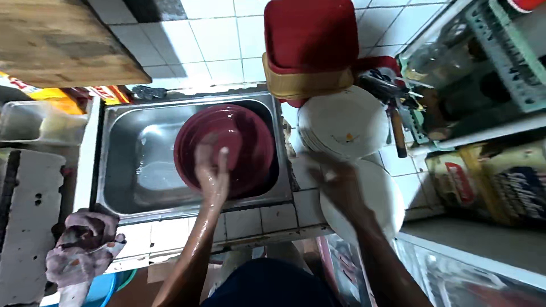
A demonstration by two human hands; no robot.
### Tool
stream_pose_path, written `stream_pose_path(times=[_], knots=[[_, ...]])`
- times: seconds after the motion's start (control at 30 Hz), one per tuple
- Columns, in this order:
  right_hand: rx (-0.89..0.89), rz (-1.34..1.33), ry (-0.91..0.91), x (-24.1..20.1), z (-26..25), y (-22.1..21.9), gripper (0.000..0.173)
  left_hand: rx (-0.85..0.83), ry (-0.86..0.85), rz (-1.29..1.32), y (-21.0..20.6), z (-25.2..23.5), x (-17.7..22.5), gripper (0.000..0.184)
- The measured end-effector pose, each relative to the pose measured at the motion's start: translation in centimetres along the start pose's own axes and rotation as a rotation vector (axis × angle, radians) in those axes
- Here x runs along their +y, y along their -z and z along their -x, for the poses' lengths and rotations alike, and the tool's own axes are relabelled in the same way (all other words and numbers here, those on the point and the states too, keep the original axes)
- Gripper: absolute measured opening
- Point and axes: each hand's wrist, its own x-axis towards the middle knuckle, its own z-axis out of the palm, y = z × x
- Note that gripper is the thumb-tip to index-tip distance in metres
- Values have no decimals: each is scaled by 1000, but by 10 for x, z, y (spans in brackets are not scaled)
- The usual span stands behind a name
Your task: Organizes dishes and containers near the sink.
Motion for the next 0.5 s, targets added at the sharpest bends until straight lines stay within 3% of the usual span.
stream_pose_path(times=[0.1,0.2,0.33,0.5], knots=[[298,169,-322,54,10,70,33,-344,218,305,-62,-15,45,43],[366,178,-607,104,8,93,53,-581,508,402,-128,-45,64,58],[295,-75,-763,152,-5,81,68,-654,496,226,-175,-78,81,76],[240,-279,-962,167,-17,74,84,-700,529,91,-188,-94,86,82]])
